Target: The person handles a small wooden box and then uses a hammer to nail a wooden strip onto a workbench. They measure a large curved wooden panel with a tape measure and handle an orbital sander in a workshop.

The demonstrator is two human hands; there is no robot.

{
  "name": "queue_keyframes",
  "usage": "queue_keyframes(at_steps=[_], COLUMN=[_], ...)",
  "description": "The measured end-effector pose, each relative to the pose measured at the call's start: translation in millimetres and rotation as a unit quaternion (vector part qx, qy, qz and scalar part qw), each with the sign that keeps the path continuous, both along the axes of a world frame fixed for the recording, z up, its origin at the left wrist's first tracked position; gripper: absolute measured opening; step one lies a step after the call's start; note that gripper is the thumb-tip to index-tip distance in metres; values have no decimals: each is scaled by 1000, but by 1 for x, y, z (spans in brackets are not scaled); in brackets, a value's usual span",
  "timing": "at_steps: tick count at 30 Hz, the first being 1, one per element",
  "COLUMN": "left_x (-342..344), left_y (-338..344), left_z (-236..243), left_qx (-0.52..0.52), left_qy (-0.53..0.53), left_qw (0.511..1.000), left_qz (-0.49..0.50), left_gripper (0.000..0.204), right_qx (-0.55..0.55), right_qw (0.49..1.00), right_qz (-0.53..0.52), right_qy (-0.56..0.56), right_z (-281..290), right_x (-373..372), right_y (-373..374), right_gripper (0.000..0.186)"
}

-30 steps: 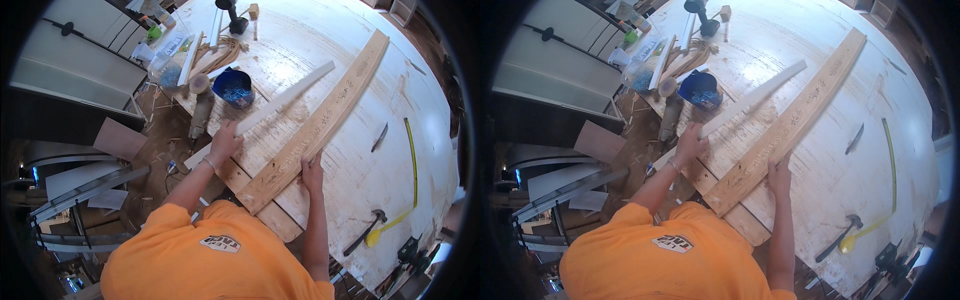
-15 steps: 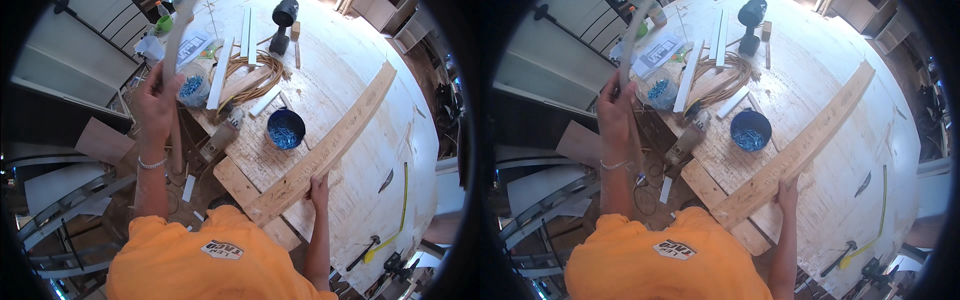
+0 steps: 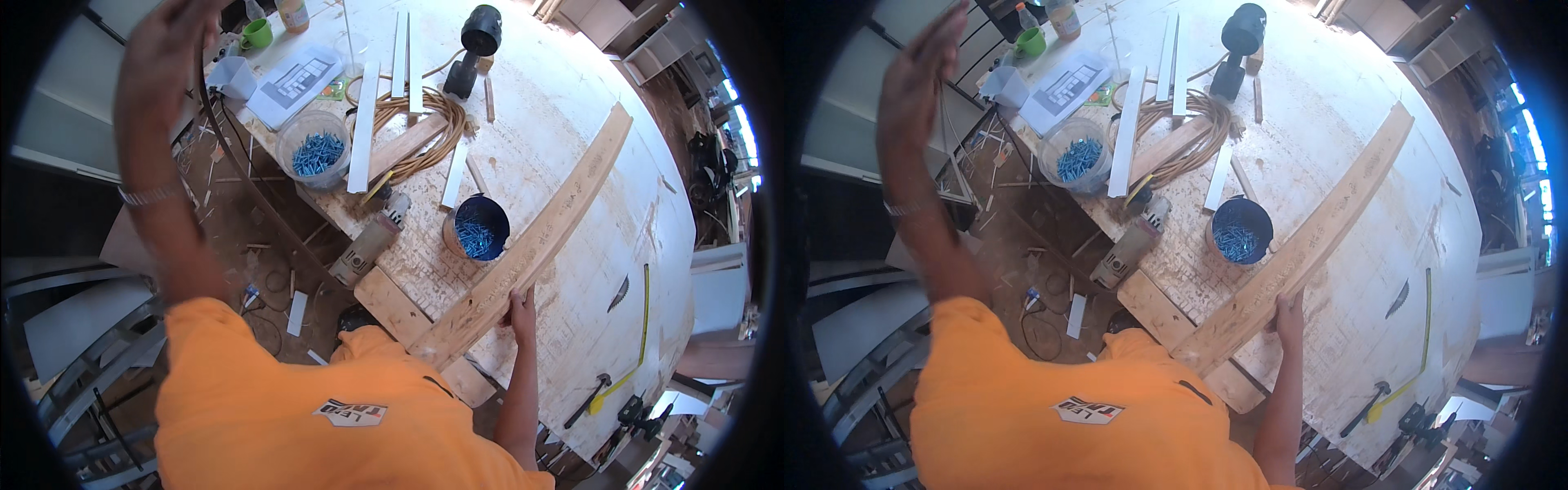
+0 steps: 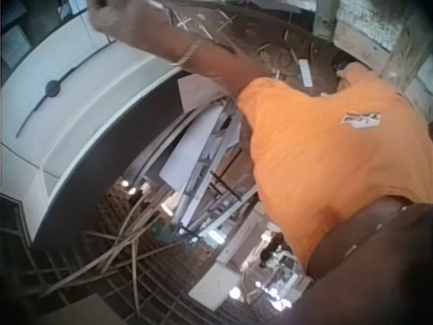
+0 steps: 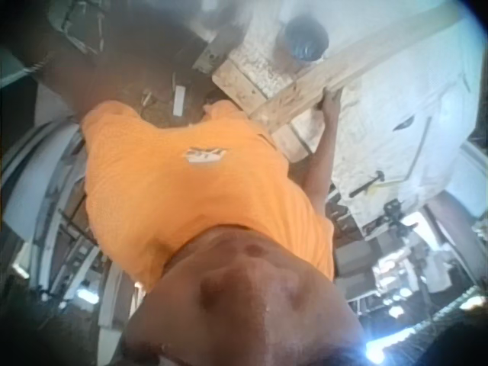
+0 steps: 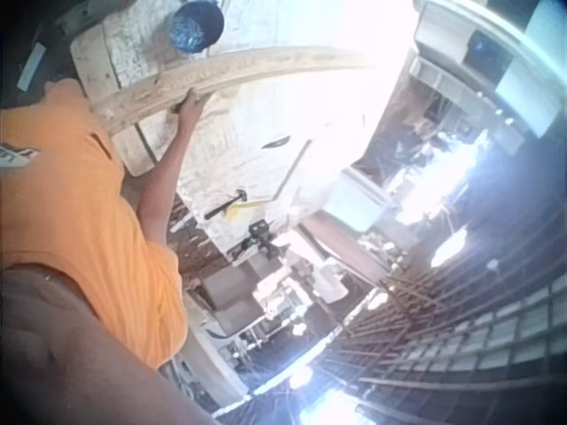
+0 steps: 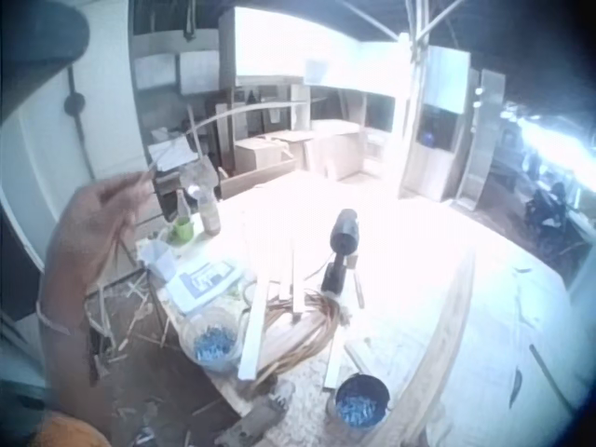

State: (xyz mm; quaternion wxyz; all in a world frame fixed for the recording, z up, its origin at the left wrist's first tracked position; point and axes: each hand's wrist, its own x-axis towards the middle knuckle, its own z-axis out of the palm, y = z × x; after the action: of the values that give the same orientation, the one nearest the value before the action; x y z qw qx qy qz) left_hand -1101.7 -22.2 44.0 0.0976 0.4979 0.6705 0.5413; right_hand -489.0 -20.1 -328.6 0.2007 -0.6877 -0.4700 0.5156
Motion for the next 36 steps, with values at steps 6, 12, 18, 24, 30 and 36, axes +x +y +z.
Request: queue_keyframes(at_steps=[6, 12, 18, 24, 30, 36], left_x=[-46, -101, -8, 89, 181, 169], left_y=[112, 241, 139, -63, -137, -131], left_z=[102, 56, 25, -113, -333, -327], left_qx=[-100, -60, -92, -394, -376, -435], left_qy=[220, 543, 273, -61, 162, -22], left_qw=[970, 834, 944, 900, 910, 899], left_qz=[39, 76, -160, -178, -62, -54], left_gripper=[38, 62, 76, 56, 86, 82], right_qx=[-23, -19, 4, 5, -3, 26], right_qw=[1000, 1000, 1000, 1000, 1000, 999], right_qz=[-2, 3, -12, -31, -13, 7], right_qy=[-10, -10, -19, -3, 11, 31], right_z=[12, 6, 7, -7, 19, 1], right_x=[-9, -4, -13, 5, -18, -11], right_y=[1, -4, 3, -3, -3, -2], right_gripper=[75, 76, 71, 69, 69, 62])
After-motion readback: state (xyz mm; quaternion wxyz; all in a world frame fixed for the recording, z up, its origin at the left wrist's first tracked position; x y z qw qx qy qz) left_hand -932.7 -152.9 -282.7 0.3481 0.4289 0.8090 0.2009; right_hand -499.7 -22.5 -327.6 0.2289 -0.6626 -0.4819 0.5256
